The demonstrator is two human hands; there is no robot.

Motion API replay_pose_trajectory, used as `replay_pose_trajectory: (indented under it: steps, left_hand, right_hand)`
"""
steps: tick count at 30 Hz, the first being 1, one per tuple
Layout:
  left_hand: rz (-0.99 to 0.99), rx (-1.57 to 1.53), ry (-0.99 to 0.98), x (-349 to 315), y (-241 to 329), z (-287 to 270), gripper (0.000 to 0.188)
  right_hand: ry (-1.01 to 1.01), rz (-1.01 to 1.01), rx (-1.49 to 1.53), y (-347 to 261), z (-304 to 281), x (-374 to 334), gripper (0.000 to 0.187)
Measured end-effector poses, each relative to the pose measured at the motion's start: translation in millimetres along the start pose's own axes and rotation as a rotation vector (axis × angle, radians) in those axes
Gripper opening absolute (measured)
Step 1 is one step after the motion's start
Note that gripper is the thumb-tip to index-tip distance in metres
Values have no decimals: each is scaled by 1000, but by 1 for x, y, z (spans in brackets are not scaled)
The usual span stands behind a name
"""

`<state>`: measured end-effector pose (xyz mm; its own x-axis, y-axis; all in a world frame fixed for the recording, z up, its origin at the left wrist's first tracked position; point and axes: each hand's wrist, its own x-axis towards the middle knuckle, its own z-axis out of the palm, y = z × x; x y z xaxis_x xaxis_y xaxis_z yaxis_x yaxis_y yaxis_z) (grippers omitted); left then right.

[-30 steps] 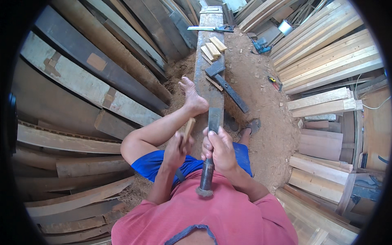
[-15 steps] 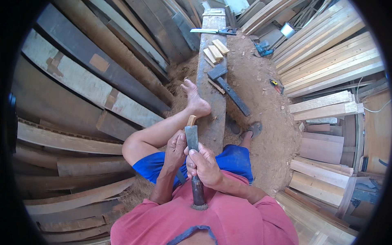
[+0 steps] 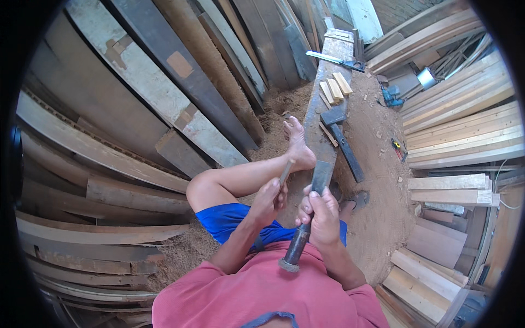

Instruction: The person carves a small piece of wood by hand using a chisel and a mallet.

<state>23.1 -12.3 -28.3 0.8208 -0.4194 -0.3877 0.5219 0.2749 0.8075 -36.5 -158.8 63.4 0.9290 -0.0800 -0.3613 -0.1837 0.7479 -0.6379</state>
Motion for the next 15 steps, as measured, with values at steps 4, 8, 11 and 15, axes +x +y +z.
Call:
replay_pose_trajectory:
  steps: [4, 8, 11, 15]
  left_hand:
    - [0, -222, -139, 17, 26, 19, 33]
    - [133, 31, -123, 1, 25, 11, 29]
    - [182, 178, -101, -18, 31, 14, 32]
    - [274, 211, -76, -26, 12, 8, 35]
  right_hand:
    - [-86, 118, 39, 14, 15, 1, 11]
    - [-119, 211, -16, 33, 32, -14, 11]
    - [-69, 212, -43, 34, 29, -22, 12]
    - [-85, 160, -17, 34, 27, -26, 11]
